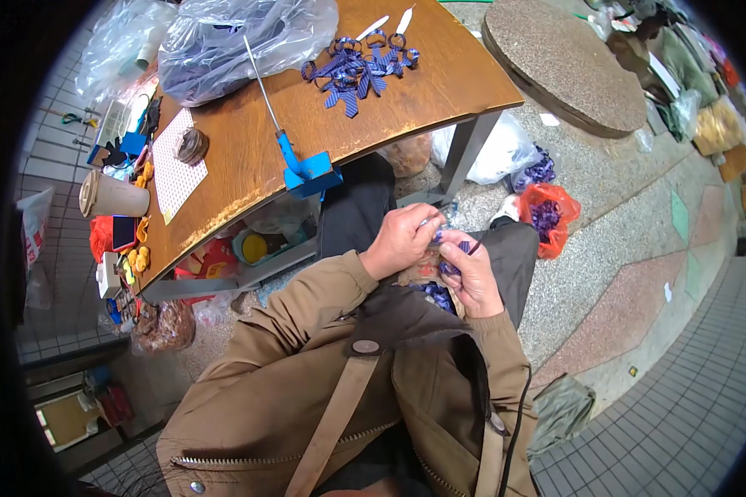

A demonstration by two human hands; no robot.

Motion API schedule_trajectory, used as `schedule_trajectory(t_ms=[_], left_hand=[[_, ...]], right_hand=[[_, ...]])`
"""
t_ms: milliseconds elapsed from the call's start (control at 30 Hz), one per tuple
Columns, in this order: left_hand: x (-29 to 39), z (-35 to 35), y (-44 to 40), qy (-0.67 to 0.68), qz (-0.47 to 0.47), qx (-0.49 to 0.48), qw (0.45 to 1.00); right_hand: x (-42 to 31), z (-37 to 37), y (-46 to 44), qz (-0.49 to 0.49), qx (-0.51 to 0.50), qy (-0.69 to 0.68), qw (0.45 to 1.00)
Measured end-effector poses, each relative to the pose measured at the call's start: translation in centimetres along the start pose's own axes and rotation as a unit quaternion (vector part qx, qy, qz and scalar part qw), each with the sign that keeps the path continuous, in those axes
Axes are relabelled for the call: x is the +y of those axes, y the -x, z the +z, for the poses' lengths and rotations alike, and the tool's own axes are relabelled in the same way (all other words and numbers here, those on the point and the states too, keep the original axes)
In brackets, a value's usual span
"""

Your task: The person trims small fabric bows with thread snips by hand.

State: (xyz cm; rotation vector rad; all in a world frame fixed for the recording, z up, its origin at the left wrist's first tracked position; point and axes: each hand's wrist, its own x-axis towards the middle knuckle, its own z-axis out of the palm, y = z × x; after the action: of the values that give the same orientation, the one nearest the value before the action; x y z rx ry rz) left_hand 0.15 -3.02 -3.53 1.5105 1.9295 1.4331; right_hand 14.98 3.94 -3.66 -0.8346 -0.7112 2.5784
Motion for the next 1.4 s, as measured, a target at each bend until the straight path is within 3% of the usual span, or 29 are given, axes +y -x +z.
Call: schedule_trajectory(t_ms=[133, 367, 433, 633, 800, 967, 1100, 1133, 1267, 1400], left_hand=[[-0.2, 0.0, 0.3, -0.051, 0.001, 0.01, 0.999], [-0.2, -1.1, 0.1, 0.106, -0.139, -0.109, 0.979], [-0.4, -1.9, -0.1, 0.323, -0.273, -0.204, 0.883], [-0.4, -2.3, 0.4, 0.391, -0.252, -0.237, 0.853], [0.5, -2.4, 0.3, 0.407, -0.356, -0.178, 0.822], [-0.2, -1.6, 0.6, 0.375, -0.331, -0.152, 0.853], [-1.7, -0.7, 1.2, 0.101, -0.147, -0.132, 0.975], [-1.4, -0.8, 1.1, 0.101, -0.149, -0.136, 0.974], [0.7, -0.8, 0.8, -0.179, 0.033, -0.028, 0.983], [0.4, -1.1, 0.2, -0.152, 0.043, 0.013, 0.987]], right_hand=[[0.1, 0.6, 0.0, -0.004, 0.021, 0.03, 0.999], [0.6, -0.3, -0.5, -0.069, 0.033, 0.018, 0.997], [0.5, -0.3, -0.6, -0.078, 0.023, -0.024, 0.996], [1.4, -0.6, -1.0, -0.09, 0.017, -0.043, 0.995], [1.8, -0.6, -1.4, -0.103, 0.019, -0.01, 0.994], [2.4, -0.2, -1.5, -0.133, 0.08, 0.119, 0.981], [3.8, -1.5, -2.8, -0.217, 0.126, 0.35, 0.902], [3.6, -1.2, -2.7, -0.216, 0.13, 0.348, 0.903], [2.5, 0.5, -1.8, -0.209, 0.183, 0.408, 0.87], [2.6, 0.0, -2.4, -0.198, 0.129, 0.326, 0.915]])
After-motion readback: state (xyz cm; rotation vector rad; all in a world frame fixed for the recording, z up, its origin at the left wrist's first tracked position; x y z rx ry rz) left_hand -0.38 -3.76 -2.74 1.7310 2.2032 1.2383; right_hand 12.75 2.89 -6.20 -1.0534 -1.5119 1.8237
